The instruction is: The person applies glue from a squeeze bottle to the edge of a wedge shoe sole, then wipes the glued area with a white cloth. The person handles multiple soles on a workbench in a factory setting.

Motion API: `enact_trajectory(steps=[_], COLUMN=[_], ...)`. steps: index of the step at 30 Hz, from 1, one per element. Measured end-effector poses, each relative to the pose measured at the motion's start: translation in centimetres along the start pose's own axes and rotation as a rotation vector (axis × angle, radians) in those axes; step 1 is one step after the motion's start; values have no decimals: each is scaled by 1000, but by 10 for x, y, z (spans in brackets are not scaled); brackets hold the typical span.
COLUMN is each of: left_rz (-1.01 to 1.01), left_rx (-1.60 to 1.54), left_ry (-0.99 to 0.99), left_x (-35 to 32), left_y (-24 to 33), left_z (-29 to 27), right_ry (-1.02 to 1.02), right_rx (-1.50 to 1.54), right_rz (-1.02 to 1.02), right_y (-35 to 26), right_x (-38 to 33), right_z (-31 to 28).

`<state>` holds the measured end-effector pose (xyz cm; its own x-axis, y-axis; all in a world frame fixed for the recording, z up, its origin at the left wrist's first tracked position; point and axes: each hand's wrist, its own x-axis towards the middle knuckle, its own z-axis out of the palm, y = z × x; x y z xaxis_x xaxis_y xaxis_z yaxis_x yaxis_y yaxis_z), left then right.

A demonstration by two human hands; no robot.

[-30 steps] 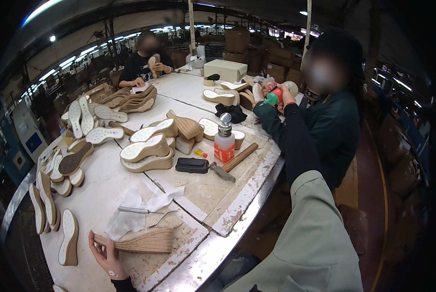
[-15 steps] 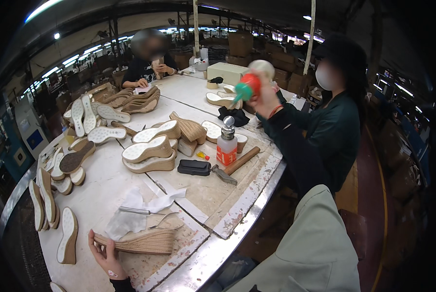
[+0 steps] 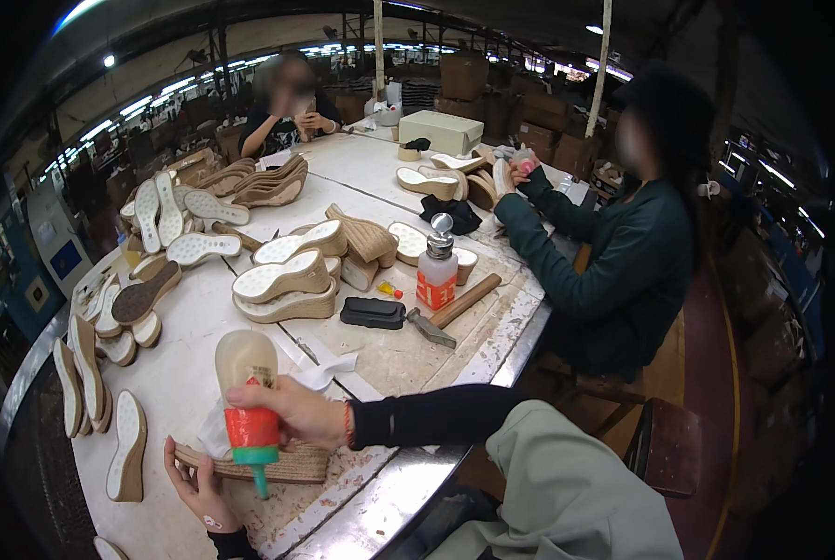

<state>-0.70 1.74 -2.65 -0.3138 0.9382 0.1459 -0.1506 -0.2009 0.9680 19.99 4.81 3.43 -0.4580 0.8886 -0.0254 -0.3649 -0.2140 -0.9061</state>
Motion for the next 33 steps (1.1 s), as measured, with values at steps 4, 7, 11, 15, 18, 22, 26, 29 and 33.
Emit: enact_trajectory(steps=[4, 7, 11, 15, 18, 22, 26, 29, 33], left_rz=[6, 36, 62, 48, 56, 70, 83, 107, 125], left_rx=[17, 46, 21, 49, 72, 74, 74, 76, 75], left_ry=[6, -4, 6, 19, 15, -12, -2, -14, -18], left_x=[-1, 3, 1, -1, 1, 7, 6, 9, 9], left_y=[2, -5, -6, -3, -5, -16, -15, -19, -19], left_z=[2, -5, -3, 2, 1, -9, -7, -10, -10], right_ry=[37, 7, 6, 15, 5, -94, -102, -94, -132], right_rx=[202, 270, 289, 340, 338, 306, 346, 338, 318], right_rz=[33, 66, 4, -23, -21, 29, -13, -27, -11], right_y=[36, 29, 43, 52, 54, 51, 55, 57, 52], right_x=[19, 14, 20, 24, 24, 20, 23, 25, 22], right_z=[-1, -3, -10, -13, -15, -24, -21, -21, -22])
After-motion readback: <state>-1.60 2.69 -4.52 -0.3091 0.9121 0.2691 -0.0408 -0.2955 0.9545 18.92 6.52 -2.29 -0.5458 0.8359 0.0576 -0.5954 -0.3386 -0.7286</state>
